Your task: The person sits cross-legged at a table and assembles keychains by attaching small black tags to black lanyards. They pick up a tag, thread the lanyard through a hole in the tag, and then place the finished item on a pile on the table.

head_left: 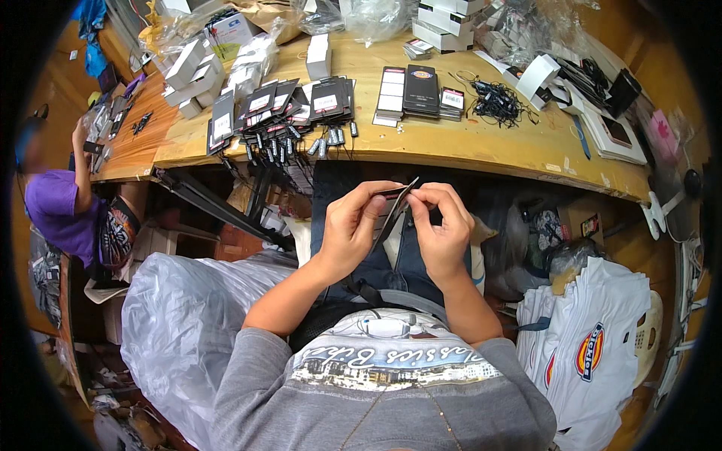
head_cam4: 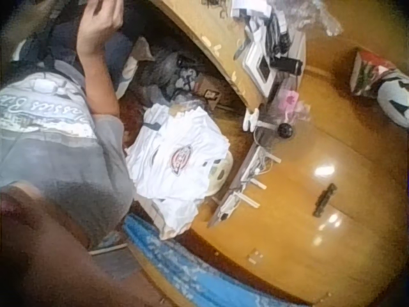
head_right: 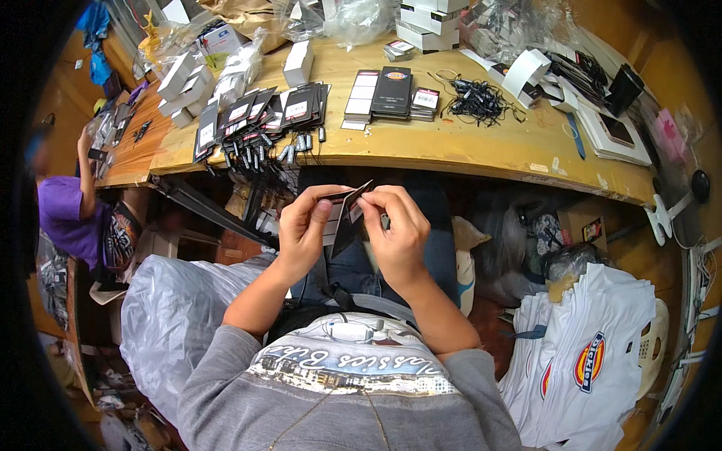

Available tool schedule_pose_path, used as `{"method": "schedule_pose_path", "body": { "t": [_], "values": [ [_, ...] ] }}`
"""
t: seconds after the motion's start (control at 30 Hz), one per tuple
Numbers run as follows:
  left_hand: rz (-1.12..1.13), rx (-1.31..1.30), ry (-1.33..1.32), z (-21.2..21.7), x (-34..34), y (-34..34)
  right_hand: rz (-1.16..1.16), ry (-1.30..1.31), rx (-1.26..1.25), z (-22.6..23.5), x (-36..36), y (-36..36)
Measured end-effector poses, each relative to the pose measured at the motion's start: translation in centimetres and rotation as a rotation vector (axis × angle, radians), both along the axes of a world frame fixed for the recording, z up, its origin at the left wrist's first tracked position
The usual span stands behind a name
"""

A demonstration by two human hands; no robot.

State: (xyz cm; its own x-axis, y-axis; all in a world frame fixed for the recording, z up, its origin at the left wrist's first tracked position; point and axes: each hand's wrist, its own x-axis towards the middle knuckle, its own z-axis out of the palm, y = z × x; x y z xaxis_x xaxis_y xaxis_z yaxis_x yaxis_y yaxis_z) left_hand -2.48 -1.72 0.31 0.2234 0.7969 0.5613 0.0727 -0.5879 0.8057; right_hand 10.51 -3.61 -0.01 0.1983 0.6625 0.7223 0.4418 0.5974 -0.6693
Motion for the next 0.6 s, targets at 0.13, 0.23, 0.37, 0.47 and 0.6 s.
{"method": "schedule_pose_path", "body": {
  "t": [0.13,0.23,0.37,0.47,0.6],
  "values": [
    [0.019,0.137,0.045,0.8,-0.2,0.1,0.053,0.058,0.016,-0.2,0.1,0.1],
    [0.102,-0.017,-0.08,1.4,0.1,-0.4,0.066,0.109,0.11,-0.9,0.0,-0.1],
    [0.068,-0.042,-0.263,0.5,0.3,-0.4,0.057,0.071,0.133,-0.7,-0.4,-0.4],
    [0.069,0.13,-0.115,0.7,0.0,-0.3,0.026,0.046,0.154,-0.7,-0.5,-0.5],
    [0.035,0.164,-0.113,1.2,0.1,-0.7,0.003,0.031,0.155,-0.6,-0.4,-0.7]
  ]
}}
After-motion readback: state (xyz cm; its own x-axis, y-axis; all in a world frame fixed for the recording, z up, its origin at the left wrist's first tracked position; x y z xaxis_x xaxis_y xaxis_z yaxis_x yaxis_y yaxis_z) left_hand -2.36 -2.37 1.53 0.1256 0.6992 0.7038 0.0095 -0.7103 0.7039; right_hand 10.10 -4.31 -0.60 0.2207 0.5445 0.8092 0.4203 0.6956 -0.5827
